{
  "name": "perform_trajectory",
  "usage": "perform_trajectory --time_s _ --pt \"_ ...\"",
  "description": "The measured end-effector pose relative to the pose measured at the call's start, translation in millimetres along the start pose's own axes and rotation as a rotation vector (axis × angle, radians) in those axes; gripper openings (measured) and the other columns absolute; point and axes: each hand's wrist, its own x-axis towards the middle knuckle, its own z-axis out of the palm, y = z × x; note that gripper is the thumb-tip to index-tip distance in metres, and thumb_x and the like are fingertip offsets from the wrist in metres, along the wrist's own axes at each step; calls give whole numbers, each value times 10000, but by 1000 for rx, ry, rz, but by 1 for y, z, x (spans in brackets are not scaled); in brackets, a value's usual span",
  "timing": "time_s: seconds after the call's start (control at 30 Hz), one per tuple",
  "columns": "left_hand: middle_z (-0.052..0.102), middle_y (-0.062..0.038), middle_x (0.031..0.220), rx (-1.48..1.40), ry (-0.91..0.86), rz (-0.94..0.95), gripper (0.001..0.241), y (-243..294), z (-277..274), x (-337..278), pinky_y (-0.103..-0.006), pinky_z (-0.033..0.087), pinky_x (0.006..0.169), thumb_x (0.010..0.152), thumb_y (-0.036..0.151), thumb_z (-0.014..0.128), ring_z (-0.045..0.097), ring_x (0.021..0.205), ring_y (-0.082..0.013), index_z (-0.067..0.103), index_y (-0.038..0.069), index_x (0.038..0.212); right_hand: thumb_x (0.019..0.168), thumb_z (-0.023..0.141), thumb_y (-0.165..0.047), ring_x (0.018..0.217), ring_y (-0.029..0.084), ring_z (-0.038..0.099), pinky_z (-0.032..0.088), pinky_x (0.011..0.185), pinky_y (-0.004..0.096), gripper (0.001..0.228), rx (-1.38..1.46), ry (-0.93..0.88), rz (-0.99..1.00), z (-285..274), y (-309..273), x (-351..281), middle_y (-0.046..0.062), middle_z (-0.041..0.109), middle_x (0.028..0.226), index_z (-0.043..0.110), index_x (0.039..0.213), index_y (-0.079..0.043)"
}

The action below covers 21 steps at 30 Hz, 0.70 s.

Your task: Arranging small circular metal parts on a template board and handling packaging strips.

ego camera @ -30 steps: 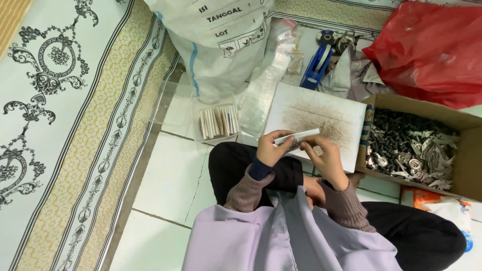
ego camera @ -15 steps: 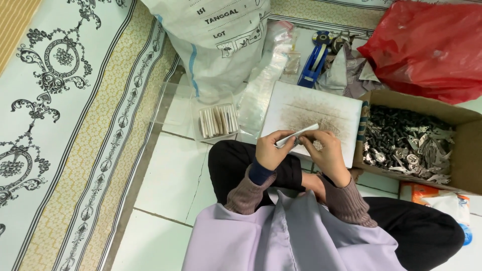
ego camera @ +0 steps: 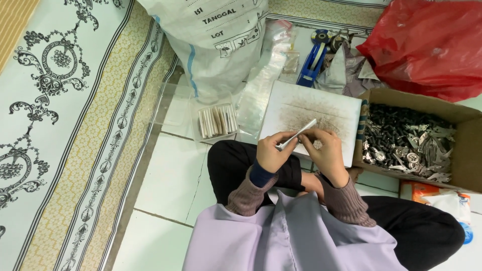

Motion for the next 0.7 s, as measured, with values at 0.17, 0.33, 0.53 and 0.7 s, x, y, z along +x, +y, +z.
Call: perform_trajectory --time_s 0.17,0.33,0.53,0.7 --pt "795 -16 816 69 30 122 133 6 -2 -1 -277 582 796 869 227 814 775 799 -194 805 186 995 938 764 -76 779 282 731 501 911 453 55 90 38 154 -6 -22 -2 106 758 773 779 983 -48" --pt "794 2 815 69 62 195 118 5 -4 -1 -276 569 820 867 209 820 770 791 -193 805 186 982 840 872 -287 686 204 610 485 698 357 585 111 29 377 -17 -29 5 115 716 722 610 1265 18" --pt "798 5 860 -106 76 122 103 5 -5 1 -299 574 811 882 200 806 755 851 -226 815 204 984 803 877 -151 1317 520 468 374 1100 602 834 223 31 55 -13 -16 7 298 554 1310 409 1459 66" --pt "797 -59 915 -277 -23 35 85 3 -5 2 -342 559 865 939 193 767 744 968 -217 792 140 1001 841 855 -69 808 162 635 510 768 319 210 416 -39 136 -3 14 -7 86 721 832 741 1016 -80"
